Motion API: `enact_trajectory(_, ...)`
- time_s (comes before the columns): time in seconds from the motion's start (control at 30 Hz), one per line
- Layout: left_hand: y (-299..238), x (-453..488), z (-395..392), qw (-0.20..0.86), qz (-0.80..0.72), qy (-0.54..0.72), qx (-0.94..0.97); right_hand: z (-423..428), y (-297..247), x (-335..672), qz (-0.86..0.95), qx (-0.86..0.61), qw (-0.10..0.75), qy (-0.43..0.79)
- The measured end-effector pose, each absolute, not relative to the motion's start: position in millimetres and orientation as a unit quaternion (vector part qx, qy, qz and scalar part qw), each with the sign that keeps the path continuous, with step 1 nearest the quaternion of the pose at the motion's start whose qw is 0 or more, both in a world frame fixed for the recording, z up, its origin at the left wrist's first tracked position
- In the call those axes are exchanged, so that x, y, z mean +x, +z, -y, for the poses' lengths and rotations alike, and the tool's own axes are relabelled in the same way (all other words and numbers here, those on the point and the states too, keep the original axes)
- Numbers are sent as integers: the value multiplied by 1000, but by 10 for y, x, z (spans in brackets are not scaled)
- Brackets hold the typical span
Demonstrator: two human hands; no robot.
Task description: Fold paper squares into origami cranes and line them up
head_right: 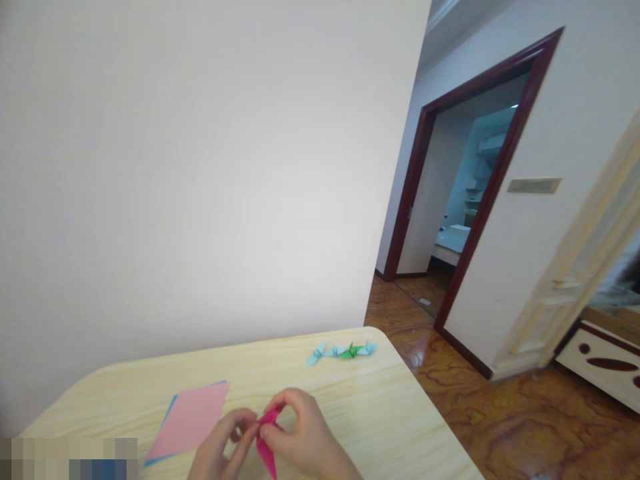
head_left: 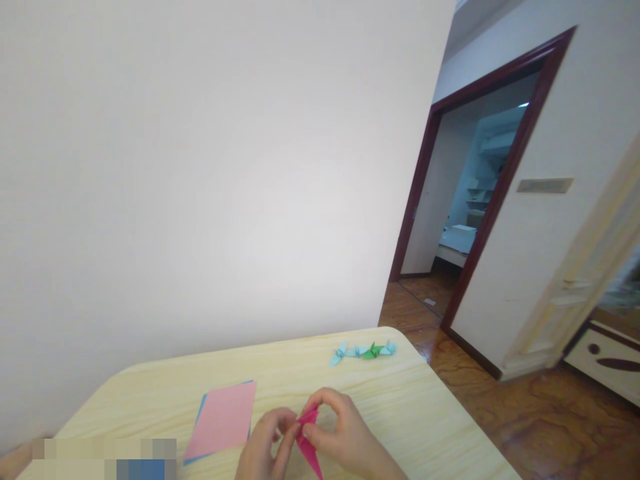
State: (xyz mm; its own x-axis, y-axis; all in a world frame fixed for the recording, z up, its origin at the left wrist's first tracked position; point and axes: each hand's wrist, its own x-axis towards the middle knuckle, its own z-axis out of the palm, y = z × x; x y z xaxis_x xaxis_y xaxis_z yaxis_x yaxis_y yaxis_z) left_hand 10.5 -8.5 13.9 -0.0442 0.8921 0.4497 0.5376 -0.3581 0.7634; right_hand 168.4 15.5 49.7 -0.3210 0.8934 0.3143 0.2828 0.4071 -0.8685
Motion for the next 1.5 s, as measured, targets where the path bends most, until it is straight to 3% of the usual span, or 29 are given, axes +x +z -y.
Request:
enact_trajectory(0.2,127,108,82,178,-540,510,646,-165,460,1647,736,-438,415,308)
enact_trajectory(0.7,95,85,58,164,-493,473,711,-171,456,1638,734,-439,420,305)
enact_trajectory(0.83,119,92,73,211,-510,472,687,-282,425,1705,694,-447,441,352)
enact_trajectory(0.97,138,46,28,325,-540,532,566,-411,330,1823,600,-447,502,433)
enact_trajectory(1.1,165,-1,-41,416,-504,597,466,-372,254,1819,655,-351,395,541)
enact_trajectory(1.17,177,-3,-55,437,-491,607,447,-319,245,1762,672,-327,374,549)
enact_trajectory(1.5,176,78,-30,473,-456,623,425,-279,286,1624,655,-321,433,529)
